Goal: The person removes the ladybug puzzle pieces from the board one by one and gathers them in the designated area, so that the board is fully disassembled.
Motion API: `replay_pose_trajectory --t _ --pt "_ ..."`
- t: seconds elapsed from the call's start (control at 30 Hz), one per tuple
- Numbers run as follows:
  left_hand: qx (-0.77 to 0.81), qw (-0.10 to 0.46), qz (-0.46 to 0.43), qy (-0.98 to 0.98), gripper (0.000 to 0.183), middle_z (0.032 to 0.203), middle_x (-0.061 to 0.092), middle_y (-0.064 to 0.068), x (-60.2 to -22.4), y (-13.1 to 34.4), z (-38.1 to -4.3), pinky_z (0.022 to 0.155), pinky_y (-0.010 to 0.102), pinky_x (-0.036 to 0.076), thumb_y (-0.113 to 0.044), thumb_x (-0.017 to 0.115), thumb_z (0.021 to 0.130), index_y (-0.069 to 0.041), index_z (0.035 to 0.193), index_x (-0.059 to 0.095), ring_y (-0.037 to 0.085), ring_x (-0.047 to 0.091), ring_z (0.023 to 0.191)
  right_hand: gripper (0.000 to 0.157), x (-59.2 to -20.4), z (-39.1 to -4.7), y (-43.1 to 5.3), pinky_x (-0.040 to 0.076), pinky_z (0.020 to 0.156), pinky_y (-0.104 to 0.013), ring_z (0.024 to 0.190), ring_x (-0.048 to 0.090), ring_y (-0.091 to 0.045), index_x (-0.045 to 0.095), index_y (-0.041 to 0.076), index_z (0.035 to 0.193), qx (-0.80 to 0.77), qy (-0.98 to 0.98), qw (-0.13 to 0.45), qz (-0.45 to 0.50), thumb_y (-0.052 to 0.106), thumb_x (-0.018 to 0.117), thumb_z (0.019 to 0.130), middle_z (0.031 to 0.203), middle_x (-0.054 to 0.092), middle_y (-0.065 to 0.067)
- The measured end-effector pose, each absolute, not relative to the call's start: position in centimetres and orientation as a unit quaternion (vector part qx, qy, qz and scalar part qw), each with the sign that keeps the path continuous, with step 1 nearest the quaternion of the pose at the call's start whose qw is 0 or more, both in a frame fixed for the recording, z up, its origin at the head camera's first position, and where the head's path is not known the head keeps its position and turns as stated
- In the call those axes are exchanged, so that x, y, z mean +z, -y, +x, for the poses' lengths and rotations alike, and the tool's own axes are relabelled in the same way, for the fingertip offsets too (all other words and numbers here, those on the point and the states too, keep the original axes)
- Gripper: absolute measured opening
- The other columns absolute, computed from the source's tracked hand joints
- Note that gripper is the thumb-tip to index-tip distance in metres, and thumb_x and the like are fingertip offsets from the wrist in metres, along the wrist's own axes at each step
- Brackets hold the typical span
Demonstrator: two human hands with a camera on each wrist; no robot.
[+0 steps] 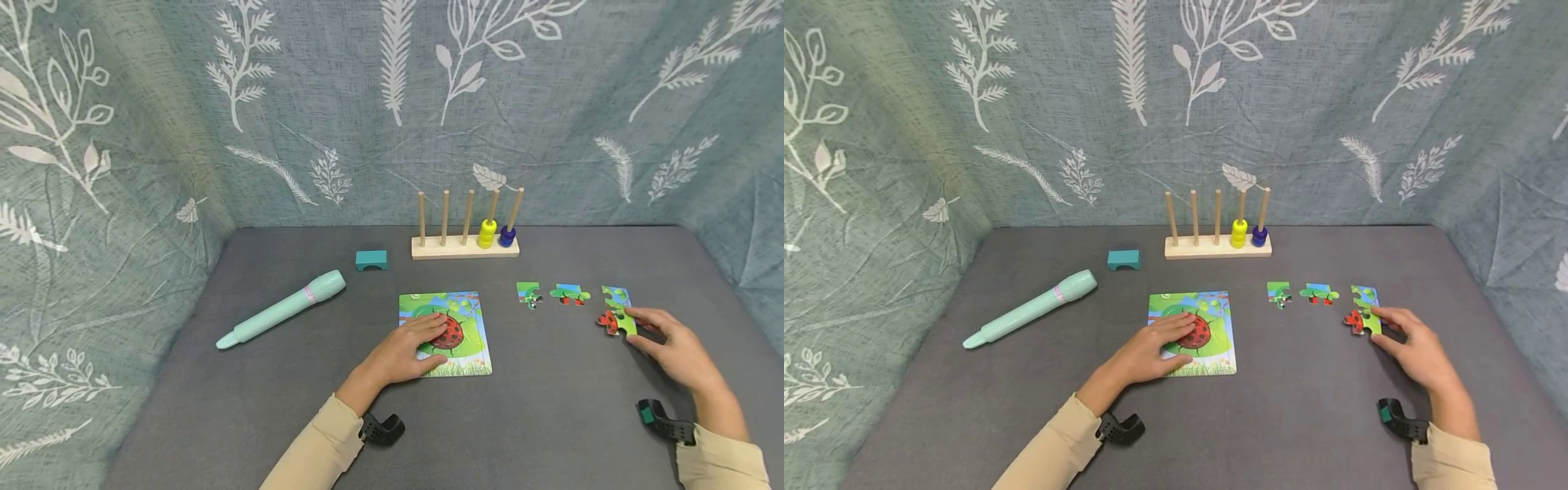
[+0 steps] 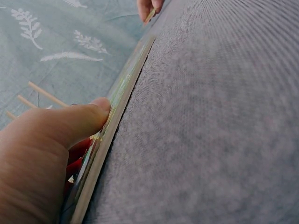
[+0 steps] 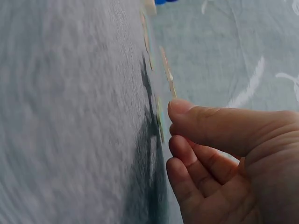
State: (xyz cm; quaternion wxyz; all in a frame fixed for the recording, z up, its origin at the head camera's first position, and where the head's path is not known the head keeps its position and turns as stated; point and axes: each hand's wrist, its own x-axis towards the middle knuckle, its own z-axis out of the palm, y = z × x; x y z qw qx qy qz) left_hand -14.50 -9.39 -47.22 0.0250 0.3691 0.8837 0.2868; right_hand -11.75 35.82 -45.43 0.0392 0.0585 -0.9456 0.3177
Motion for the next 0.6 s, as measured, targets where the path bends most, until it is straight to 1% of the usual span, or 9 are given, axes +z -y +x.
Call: replay_pose_trajectory --t 0.07,0.13,0.2,0.3,0.37,0.43,0.47,0.53,0.6 --pt "0.288 0.027 0.369 -0.883 0.061 0.145 0.046 0.008 -47.28 9.34 -14.51 0.112 0.041 0.037 -0.035 0.067 0.088 -0.006 0.139 0.049 0.024 0.04 0.137 0.043 -45.66 -11.53 -36.25 0.034 0.07 -0.005 0.094 0.03 0.025 0.057 -0.001 0.128 0.321 0.945 0.041 0.05 0.018 0.066 0.09 0.113 0.048 0.013" --pt "0.29 0.028 0.368 -0.883 0.061 0.145 0.046 0.008 -47.32 9.27 -14.5 0.112 0.041 0.037 -0.035 0.067 0.088 -0.006 0.139 0.049 0.024 0.04 0.137 0.043 -45.78 -11.36 -36.58 0.031 0.07 -0.001 0.094 0.032 0.025 0.057 -0.001 0.127 0.326 0.943 0.043 0.047 0.018 0.067 0.09 0.112 0.042 0.022" --pt "0.291 0.029 0.368 -0.883 0.061 0.145 0.046 0.008 -47.31 9.22 -14.5 0.112 0.041 0.037 -0.035 0.067 0.088 -0.007 0.139 0.049 0.024 0.04 0.137 0.044 -45.85 -11.26 -36.77 0.029 0.071 0.002 0.094 0.03 0.026 0.057 -0.002 0.127 0.325 0.944 0.043 0.044 0.018 0.067 0.089 0.112 0.047 0.016" --pt "0.29 0.028 0.367 -0.883 0.061 0.145 0.046 0.007 -47.31 9.19 -14.52 0.112 0.041 0.037 -0.035 0.067 0.088 -0.007 0.139 0.049 0.024 0.04 0.137 0.043 -45.83 -11.21 -36.84 0.027 0.071 0.002 0.094 0.026 0.028 0.057 -0.003 0.126 0.314 0.948 0.039 0.045 0.018 0.067 0.089 0.116 0.053 -0.005" --pt "0.29 0.026 0.366 -0.884 0.06 0.145 0.046 0.007 -47.31 9.24 -14.51 0.112 0.041 0.038 -0.034 0.068 0.087 -0.007 0.138 0.05 0.023 0.04 0.136 0.043 -45.83 -11.22 -36.81 0.027 0.072 0.0 0.095 0.025 0.028 0.058 -0.002 0.126 0.307 0.95 0.035 0.048 0.02 0.066 0.09 0.12 0.052 -0.018" --pt "0.289 0.023 0.366 -0.884 0.06 0.145 0.047 0.007 -47.34 9.28 -14.51 0.111 0.041 0.038 -0.034 0.068 0.087 -0.007 0.138 0.051 0.023 0.041 0.136 0.042 -45.9 -11.2 -36.78 0.026 0.073 -0.001 0.097 0.024 0.028 0.058 -0.001 0.126 0.306 0.95 0.035 0.052 0.02 0.066 0.09 0.121 0.052 -0.018" --pt "0.289 0.022 0.366 -0.884 0.06 0.144 0.047 0.007 -47.33 9.32 -14.51 0.111 0.041 0.038 -0.034 0.068 0.087 -0.007 0.138 0.051 0.023 0.041 0.136 0.043 -45.95 -11.19 -36.77 0.026 0.074 -0.001 0.097 0.023 0.028 0.057 -0.001 0.126 0.307 0.949 0.035 0.055 0.02 0.065 0.091 0.121 0.051 -0.015" --pt "0.289 0.02 0.366 -0.884 0.059 0.144 0.048 0.007 -47.33 9.34 -14.5 0.111 0.04 0.038 -0.033 0.068 0.087 -0.007 0.137 0.051 0.024 0.041 0.136 0.042 -46.06 -11.14 -36.8 0.025 0.075 -0.001 0.098 0.022 0.029 0.057 -0.001 0.126 0.312 0.947 0.038 0.059 0.02 0.065 0.091 0.12 0.05 0.002" --pt "0.289 0.02 0.366 -0.884 0.059 0.144 0.048 0.007 -47.32 9.33 -14.52 0.111 0.04 0.038 -0.033 0.068 0.087 -0.007 0.137 0.052 0.024 0.041 0.136 0.042 -46.15 -11.1 -36.81 0.023 0.076 0.001 0.099 0.021 0.03 0.057 -0.002 0.126 0.321 0.944 0.042 0.062 0.019 0.066 0.09 0.117 0.044 0.02"
